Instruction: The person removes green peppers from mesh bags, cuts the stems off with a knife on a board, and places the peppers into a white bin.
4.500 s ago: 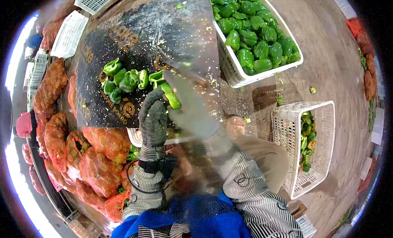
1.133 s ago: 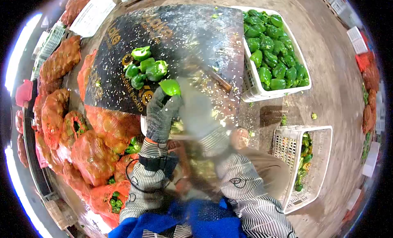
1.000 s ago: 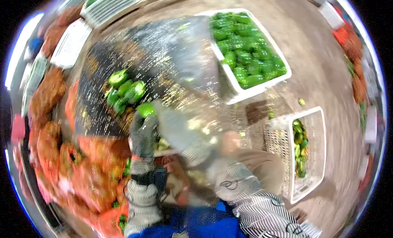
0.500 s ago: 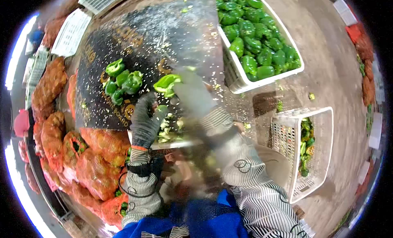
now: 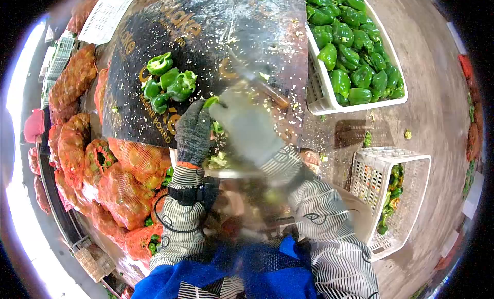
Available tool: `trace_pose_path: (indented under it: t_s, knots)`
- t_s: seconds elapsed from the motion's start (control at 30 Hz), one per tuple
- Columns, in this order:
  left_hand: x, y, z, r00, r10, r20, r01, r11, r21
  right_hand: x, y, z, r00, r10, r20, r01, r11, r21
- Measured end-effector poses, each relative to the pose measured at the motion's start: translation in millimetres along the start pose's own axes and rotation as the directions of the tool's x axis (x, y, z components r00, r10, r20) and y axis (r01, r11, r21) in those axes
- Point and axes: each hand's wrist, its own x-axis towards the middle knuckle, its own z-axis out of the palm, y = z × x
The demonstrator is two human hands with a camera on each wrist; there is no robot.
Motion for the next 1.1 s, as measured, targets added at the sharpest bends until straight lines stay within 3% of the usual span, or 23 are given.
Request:
trace_pose_path:
  t_s: [0.03, 0.07, 0.1, 0.13, 0.23, 0.3, 0.33, 0.43, 0.5, 0.57, 0.63, 0.7, 0.73, 0.77, 0.83, 0.87, 0.9, 0.97, 1.0, 1.03, 1.1]
  knots:
    - [2, 10, -4, 0.982, -0.189, 0.027, 0.191, 0.965, -0.182, 0, 1, 1, 1.000, -0.002, 0.003, 0.002, 1.000, 0.000]
    - [3, 17, -7, 0.971, -0.230, 0.058, 0.237, 0.954, -0.182, 1, 1, 3, 0.998, -0.014, 0.057, 0.013, 1.000, 0.010]
    - [0, 5, -4, 0.971, -0.234, 0.055, 0.240, 0.953, -0.183, 2, 1, 4, 0.993, -0.028, 0.111, 0.026, 0.999, 0.021]
    - [-3, -17, 2, 0.985, -0.169, 0.044, 0.174, 0.932, -0.317, 3, 0, 5, 0.993, -0.031, 0.112, 0.029, 0.999, 0.022]
    - [-5, -12, -11, 0.993, -0.107, 0.044, 0.115, 0.886, -0.448, 1, -1, 12, 0.986, -0.080, 0.145, 0.080, 0.997, 0.012]
    - [-2, 2, -23, 0.992, -0.117, 0.040, 0.115, 0.992, 0.051, 8, 13, 22, 0.948, 0.281, 0.147, -0.272, 0.959, -0.080]
    - [-1, 1, -24, 0.993, -0.113, 0.037, 0.111, 0.992, 0.051, 11, 23, 19, 0.932, 0.360, -0.038, -0.343, 0.913, 0.222]
    - [-1, -4, -29, 0.981, -0.192, -0.027, 0.194, 0.978, 0.074, 9, 20, 9, 0.962, 0.274, -0.005, -0.262, 0.924, 0.277]
    - [-3, -1, -29, 0.975, -0.217, -0.050, 0.220, 0.972, 0.076, 7, -3, 4, 0.950, 0.312, -0.002, -0.287, 0.877, 0.385]
    - [-7, 7, -28, 0.992, -0.119, -0.048, 0.127, 0.965, 0.229, 10, -24, 3, 0.926, 0.352, 0.136, -0.378, 0.860, 0.343]
    - [-10, 0, -18, 0.990, -0.090, -0.112, 0.104, 0.987, 0.125, 10, -24, 20, 0.929, 0.350, 0.123, -0.371, 0.888, 0.273]
    - [-11, 11, -24, 0.997, 0.052, -0.055, -0.035, 0.963, 0.267, 14, -14, 32, 0.942, 0.324, 0.089, -0.334, 0.876, 0.348]
    - [-10, 14, -30, 0.999, 0.034, -0.028, -0.030, 0.989, 0.148, 15, -10, 35, 0.949, 0.305, 0.084, -0.314, 0.884, 0.345]
    - [-12, 7, -30, 0.999, 0.031, -0.026, -0.027, 0.988, 0.150, 17, -8, 36, 0.948, 0.305, 0.087, -0.316, 0.883, 0.348]
    - [-14, -9, -25, 0.982, -0.189, -0.016, 0.187, 0.978, -0.089, 22, -6, 33, 0.937, 0.349, 0.006, -0.339, 0.906, 0.253]
    - [-12, 7, -32, 0.983, -0.182, -0.020, 0.182, 0.983, 0.022, 21, -4, 21, 0.864, 0.504, 0.002, -0.449, 0.769, 0.455]
    - [-10, 22, -38, 0.984, -0.175, -0.024, 0.176, 0.975, 0.133, 24, -10, -3, 0.798, 0.592, 0.114, -0.512, 0.566, 0.646]
    - [-9, 17, -31, 0.985, -0.152, -0.086, 0.164, 0.975, 0.151, 17, -12, 1, 0.850, 0.477, 0.222, -0.507, 0.629, 0.589]
    - [-16, 11, -28, 0.970, 0.237, -0.063, -0.159, 0.803, 0.575, 11, -13, 7, 0.876, 0.403, 0.264, -0.478, 0.663, 0.575]
    - [-22, 12, -31, 0.962, 0.271, -0.047, -0.200, 0.807, 0.556, 9, -18, 8, 0.873, 0.374, 0.312, -0.487, 0.648, 0.586]
    - [-19, 24, -22, 0.993, 0.105, -0.052, -0.104, 0.994, 0.024, 12, -26, -2, 0.814, 0.389, 0.432, -0.581, 0.548, 0.602]
